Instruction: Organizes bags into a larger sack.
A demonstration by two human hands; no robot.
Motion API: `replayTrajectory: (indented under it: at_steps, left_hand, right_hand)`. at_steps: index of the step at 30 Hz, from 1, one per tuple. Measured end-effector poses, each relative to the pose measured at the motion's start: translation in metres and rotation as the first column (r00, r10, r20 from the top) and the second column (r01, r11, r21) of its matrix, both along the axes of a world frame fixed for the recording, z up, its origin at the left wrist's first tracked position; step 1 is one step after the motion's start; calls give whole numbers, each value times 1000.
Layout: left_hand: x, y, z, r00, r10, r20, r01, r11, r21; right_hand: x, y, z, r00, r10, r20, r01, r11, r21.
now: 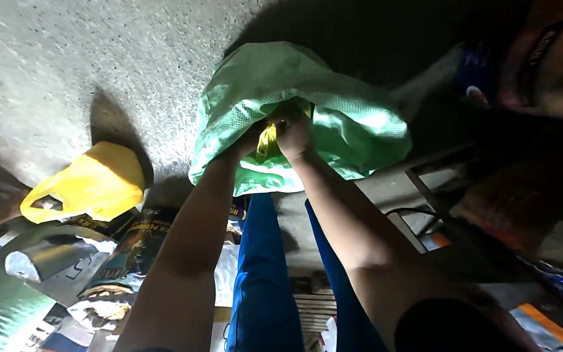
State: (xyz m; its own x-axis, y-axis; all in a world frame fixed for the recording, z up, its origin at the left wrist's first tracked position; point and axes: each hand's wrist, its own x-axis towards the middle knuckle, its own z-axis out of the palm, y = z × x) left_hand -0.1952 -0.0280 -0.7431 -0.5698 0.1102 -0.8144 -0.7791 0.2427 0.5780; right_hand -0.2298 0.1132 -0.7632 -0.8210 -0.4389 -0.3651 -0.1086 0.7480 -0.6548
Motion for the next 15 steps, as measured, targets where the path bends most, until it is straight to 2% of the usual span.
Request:
replayTrajectory:
  at_steps: [2, 4, 9, 10, 12, 13, 15]
  left_hand:
    - [-1, 1, 2, 993, 101, 67, -99, 995, -25]
    - [-7, 4, 10, 975, 171, 144, -167, 985, -40]
    - [-2, 7, -3, 946, 229, 229, -219, 973, -66]
    - [3, 4, -10, 953, 202, 225, -181, 977, -110]
    - [6, -5, -11, 969, 38, 245, 34, 958, -285]
    - [10, -4, -3, 957, -52, 285, 167, 902, -398]
    - [20, 9, 17, 914, -182, 361, 372, 733, -570]
  right_hand:
    - [14, -1, -7, 997, -58, -60, 55, 998, -42]
    - [23, -2, -8, 997, -72, -20, 71, 995, -77]
    - [26, -3, -4, 992, -113, 53, 115, 993, -41]
    - [24, -2, -5, 992, -116, 52, 118, 993, -30]
    - [20, 1, -9, 993, -105, 54, 105, 994, 11]
    - [21, 2, -6, 991, -105, 85, 101, 994, 52]
    - [19, 2, 10, 976, -128, 177, 96, 979, 180]
